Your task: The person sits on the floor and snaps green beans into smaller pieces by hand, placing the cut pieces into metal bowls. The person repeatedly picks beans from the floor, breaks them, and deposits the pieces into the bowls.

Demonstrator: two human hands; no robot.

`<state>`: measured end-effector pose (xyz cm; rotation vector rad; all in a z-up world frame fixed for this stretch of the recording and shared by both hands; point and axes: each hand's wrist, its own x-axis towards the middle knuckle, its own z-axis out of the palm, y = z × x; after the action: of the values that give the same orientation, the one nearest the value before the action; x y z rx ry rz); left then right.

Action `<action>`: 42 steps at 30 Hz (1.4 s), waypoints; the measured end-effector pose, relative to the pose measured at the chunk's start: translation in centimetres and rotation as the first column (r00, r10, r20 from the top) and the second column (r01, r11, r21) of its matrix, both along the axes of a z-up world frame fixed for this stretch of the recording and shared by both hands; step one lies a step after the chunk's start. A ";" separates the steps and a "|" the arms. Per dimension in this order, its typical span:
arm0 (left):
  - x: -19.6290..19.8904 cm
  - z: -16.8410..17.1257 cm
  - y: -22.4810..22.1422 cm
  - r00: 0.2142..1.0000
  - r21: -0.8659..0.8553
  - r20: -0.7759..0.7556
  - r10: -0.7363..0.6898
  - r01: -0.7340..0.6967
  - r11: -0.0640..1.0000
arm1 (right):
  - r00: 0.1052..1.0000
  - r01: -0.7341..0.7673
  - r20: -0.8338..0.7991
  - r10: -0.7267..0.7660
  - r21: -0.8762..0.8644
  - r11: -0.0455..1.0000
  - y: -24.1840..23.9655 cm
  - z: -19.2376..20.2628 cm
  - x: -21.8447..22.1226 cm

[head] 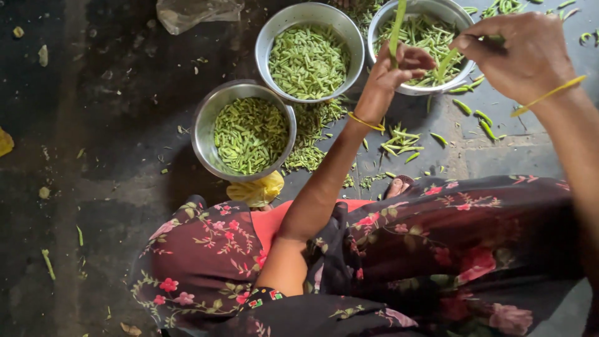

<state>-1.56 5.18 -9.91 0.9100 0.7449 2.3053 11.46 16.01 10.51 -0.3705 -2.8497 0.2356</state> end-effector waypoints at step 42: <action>1.8 7.4 -3.8 0.745 -0.304 -0.580 0.329 -0.573 0.761 | 0.981 -0.177 -0.069 0.183 0.087 0.980 -1.4 -0.7 0.5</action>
<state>0.27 1.41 -2.54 1.1914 1.8618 2.1095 11.99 14.63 9.83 -0.0844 -2.8067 0.1649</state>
